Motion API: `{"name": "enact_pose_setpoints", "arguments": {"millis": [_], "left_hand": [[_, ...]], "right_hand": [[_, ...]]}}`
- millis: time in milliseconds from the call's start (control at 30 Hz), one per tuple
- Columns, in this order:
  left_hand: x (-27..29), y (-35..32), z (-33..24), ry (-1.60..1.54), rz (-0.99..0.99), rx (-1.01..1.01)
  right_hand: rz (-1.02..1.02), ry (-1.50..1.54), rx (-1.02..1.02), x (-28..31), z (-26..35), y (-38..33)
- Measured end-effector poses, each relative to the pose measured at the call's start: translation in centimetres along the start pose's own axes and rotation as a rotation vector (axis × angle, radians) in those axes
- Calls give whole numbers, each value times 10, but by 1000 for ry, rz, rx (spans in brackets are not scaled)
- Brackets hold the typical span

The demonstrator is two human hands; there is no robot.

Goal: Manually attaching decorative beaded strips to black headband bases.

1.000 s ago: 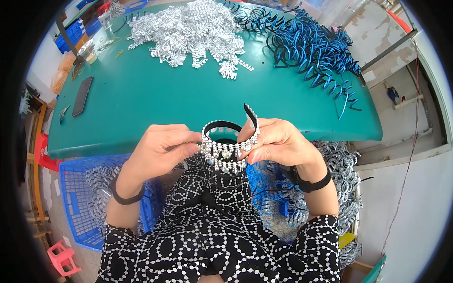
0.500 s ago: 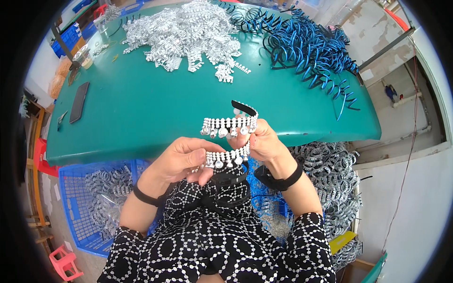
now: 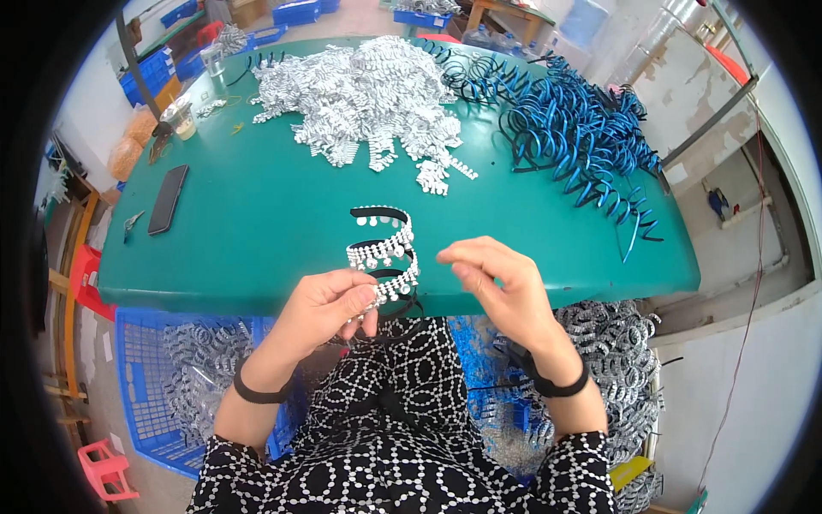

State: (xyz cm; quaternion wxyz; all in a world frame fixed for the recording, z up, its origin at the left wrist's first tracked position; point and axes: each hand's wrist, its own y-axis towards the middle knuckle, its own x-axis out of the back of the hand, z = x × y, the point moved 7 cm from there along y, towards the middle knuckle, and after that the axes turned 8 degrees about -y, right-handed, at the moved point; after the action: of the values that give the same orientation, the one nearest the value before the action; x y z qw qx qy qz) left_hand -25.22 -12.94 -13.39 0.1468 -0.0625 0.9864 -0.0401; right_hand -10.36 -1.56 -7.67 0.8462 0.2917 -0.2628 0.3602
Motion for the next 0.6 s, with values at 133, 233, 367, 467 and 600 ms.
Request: {"name": "enact_pose_setpoints", "arguments": {"millis": [133,233,367,467,600], "left_hand": [[-4,4,-3,85,-13,-29],[-13,3,-4,67,3,23],[-22,3,-1,-68,101,0],[-27,-1,7,-273,171,7],[-23,-7,16,-172,349,141]], "right_hand": [[48,-181,306,-9,56,8],[140,-376,301,-14,61,12],[284,-311,277,-6,55,13],[444,-156,148,3,50,11],[446,-156,167,21,47,3]]}}
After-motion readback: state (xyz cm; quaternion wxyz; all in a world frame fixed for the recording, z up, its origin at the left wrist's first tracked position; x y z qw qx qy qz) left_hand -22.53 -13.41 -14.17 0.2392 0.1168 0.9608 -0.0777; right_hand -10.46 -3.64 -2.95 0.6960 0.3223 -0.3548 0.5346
